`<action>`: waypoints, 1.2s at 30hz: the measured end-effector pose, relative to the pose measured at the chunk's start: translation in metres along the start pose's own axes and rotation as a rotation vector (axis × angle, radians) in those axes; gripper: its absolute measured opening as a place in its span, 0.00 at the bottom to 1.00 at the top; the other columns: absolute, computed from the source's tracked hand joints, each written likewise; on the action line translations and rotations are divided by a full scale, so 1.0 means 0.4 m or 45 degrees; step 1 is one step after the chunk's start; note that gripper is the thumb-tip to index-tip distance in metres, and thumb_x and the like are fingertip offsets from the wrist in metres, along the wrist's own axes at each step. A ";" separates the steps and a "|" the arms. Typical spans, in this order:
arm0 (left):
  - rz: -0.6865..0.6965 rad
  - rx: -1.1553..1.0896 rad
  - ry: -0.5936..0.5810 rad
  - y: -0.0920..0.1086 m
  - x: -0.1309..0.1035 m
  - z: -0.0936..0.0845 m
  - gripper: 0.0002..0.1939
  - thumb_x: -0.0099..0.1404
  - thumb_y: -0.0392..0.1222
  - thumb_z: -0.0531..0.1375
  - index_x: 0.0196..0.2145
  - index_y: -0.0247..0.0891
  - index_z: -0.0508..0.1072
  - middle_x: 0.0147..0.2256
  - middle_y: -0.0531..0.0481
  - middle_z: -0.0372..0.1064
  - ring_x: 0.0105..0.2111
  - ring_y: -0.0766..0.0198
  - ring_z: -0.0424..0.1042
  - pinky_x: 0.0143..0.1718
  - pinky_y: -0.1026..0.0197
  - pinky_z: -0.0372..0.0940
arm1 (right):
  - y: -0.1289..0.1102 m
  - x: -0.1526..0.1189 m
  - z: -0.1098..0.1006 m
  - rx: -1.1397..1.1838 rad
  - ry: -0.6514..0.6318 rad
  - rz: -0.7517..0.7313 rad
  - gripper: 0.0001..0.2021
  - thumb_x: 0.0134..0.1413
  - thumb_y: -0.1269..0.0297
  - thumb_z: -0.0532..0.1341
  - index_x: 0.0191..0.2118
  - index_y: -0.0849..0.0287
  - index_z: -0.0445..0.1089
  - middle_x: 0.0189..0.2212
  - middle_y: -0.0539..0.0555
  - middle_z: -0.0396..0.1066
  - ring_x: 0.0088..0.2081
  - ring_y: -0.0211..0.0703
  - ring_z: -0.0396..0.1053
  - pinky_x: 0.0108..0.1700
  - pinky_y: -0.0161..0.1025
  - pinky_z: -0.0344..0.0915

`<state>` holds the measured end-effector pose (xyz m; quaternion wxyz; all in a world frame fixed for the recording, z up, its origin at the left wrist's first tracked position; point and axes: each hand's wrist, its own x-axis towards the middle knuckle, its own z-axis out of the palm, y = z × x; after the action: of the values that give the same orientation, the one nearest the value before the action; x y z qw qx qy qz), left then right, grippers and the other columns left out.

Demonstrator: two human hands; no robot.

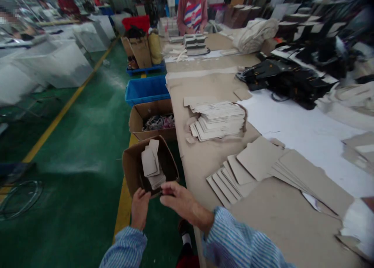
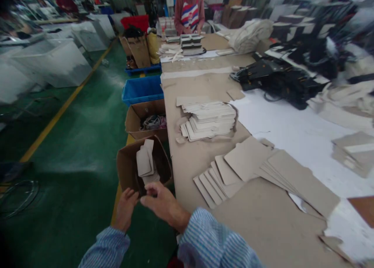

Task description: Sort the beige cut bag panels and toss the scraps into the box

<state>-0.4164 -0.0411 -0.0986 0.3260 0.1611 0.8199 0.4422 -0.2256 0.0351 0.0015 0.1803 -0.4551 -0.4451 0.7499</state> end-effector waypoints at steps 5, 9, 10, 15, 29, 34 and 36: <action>0.233 0.107 -0.402 0.037 -0.244 0.218 0.24 0.57 0.60 0.64 0.43 0.38 0.78 0.43 0.39 0.81 0.46 0.45 0.79 0.53 0.43 0.72 | 0.051 -0.317 -0.288 0.182 -0.008 0.095 0.19 0.48 0.51 0.68 0.40 0.61 0.76 0.33 0.52 0.75 0.33 0.39 0.71 0.36 0.36 0.64; 0.650 0.203 -0.508 0.207 -0.391 0.422 0.20 0.66 0.58 0.58 0.41 0.39 0.79 0.42 0.42 0.80 0.44 0.50 0.78 0.49 0.49 0.72 | 0.072 -0.464 -0.677 -0.030 0.636 -0.062 0.25 0.51 0.41 0.66 0.44 0.59 0.74 0.39 0.57 0.77 0.39 0.48 0.74 0.40 0.42 0.69; 0.730 0.231 -0.502 0.250 -0.420 0.471 0.20 0.67 0.56 0.57 0.41 0.39 0.78 0.43 0.41 0.79 0.43 0.51 0.78 0.49 0.49 0.72 | 0.076 -0.490 -0.791 -0.142 0.826 -0.106 0.27 0.50 0.41 0.65 0.46 0.58 0.73 0.42 0.59 0.77 0.40 0.50 0.74 0.42 0.45 0.70; 0.951 0.420 -0.587 0.406 -0.526 0.698 0.21 0.69 0.53 0.52 0.47 0.36 0.76 0.48 0.37 0.77 0.48 0.50 0.77 0.53 0.48 0.71 | 0.081 -0.564 -1.331 -0.986 1.488 -0.110 0.41 0.53 0.43 0.58 0.66 0.69 0.62 0.66 0.73 0.61 0.65 0.68 0.62 0.66 0.59 0.61; 0.961 1.163 -0.863 0.537 -0.683 1.071 0.30 0.57 0.50 0.70 0.52 0.30 0.73 0.56 0.27 0.71 0.60 0.37 0.68 0.61 0.45 0.61 | 0.078 -0.572 -1.623 -1.376 0.840 0.244 0.53 0.31 0.52 0.77 0.65 0.65 0.61 0.62 0.75 0.62 0.62 0.76 0.60 0.60 0.64 0.61; 0.784 1.191 -0.899 0.552 -0.679 1.087 0.34 0.48 0.52 0.75 0.47 0.30 0.74 0.49 0.30 0.76 0.49 0.40 0.76 0.50 0.49 0.68 | 0.081 -0.584 -1.614 -1.199 0.832 0.302 0.40 0.33 0.55 0.77 0.54 0.66 0.66 0.49 0.72 0.73 0.50 0.66 0.72 0.50 0.53 0.68; 0.685 1.181 -0.931 0.550 -0.669 1.084 0.35 0.44 0.52 0.76 0.45 0.30 0.75 0.47 0.30 0.78 0.47 0.39 0.77 0.47 0.49 0.69 | 0.085 -0.592 -1.597 -1.076 0.834 0.319 0.37 0.34 0.56 0.76 0.52 0.64 0.68 0.45 0.68 0.76 0.47 0.64 0.74 0.47 0.51 0.69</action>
<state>0.0688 0.2026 0.0171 0.3586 0.6251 0.6929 0.0252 0.4409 0.1783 -0.0241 0.0203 -0.7471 -0.5705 0.3406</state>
